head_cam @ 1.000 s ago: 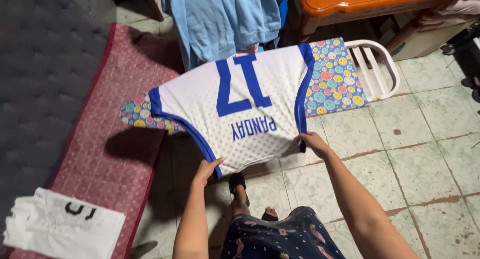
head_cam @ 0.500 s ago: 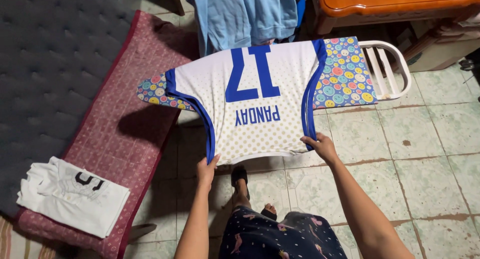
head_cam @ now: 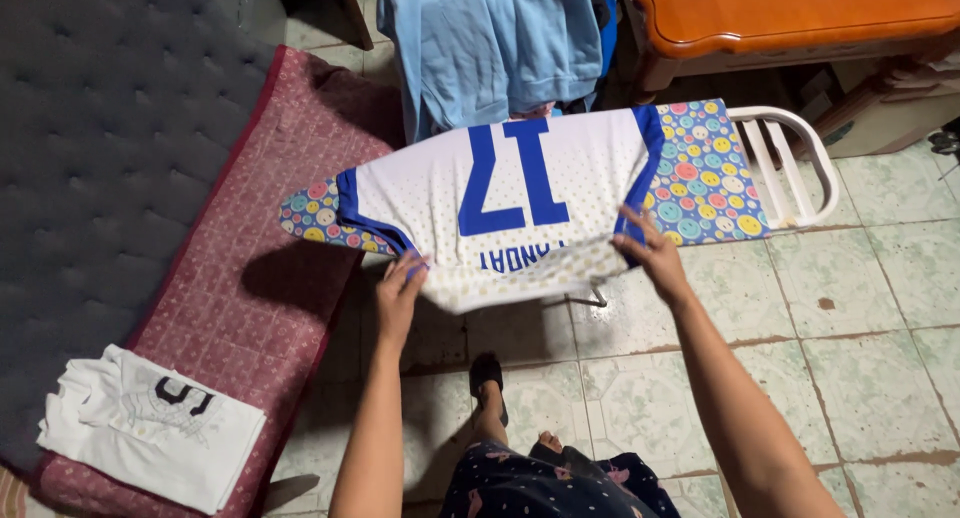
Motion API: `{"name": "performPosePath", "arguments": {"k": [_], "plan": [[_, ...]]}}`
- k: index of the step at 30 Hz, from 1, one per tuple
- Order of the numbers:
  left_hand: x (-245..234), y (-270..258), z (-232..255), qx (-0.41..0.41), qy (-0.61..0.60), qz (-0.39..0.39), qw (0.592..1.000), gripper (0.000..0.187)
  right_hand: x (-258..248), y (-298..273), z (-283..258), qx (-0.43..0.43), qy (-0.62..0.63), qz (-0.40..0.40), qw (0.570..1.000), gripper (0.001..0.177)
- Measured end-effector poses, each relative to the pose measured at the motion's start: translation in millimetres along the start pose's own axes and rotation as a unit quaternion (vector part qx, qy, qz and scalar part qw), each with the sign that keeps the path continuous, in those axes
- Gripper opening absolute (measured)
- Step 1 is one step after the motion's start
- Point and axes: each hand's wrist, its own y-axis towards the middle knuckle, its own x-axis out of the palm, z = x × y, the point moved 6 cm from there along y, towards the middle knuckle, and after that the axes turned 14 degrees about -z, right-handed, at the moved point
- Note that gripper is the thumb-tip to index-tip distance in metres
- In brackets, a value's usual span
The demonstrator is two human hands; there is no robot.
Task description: The person folds a white t-shirt, a white and blue jersey, and a light blue hoodie on an ironing board. Each item is smoothed, folded in half, then folded again and placed on a nearby bench.
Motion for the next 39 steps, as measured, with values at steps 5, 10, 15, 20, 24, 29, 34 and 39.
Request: {"name": "performPosePath", "arguments": {"k": [5,10,15,20,24,29,34,39], "plan": [[-13,87,-79,-0.192,-0.111,0.012,0.975,0.047,-9,94,28,0.077,0.156,-0.029,0.984,0.064],[-9,111,-143,-0.175,-0.007,0.058,0.983,0.055,-18,118,69,0.166,-0.059,0.005,0.984,0.069],[-5,78,-152,-0.268,0.103,0.025,0.957,0.056,-30,115,91,0.258,-0.157,-0.047,0.952,0.068],[8,55,-86,-0.244,0.238,-0.06,0.938,0.083,-15,108,73,0.207,-0.204,-0.085,0.953,0.095],[21,50,-30,-0.097,0.336,-0.091,0.933,0.109,6,94,39,0.106,-0.26,-0.126,0.951,0.129],[35,50,-26,-0.107,0.442,-0.151,0.878,0.077,22,65,7,0.074,-0.423,-0.164,0.888,0.093],[20,63,-13,-0.068,0.44,-0.083,0.891,0.055,22,56,-19,0.117,-0.396,-0.141,0.9,0.048],[-10,80,31,-0.042,0.458,-0.036,0.887,0.046,16,58,-51,0.126,-0.489,-0.07,0.861,0.035]]}}
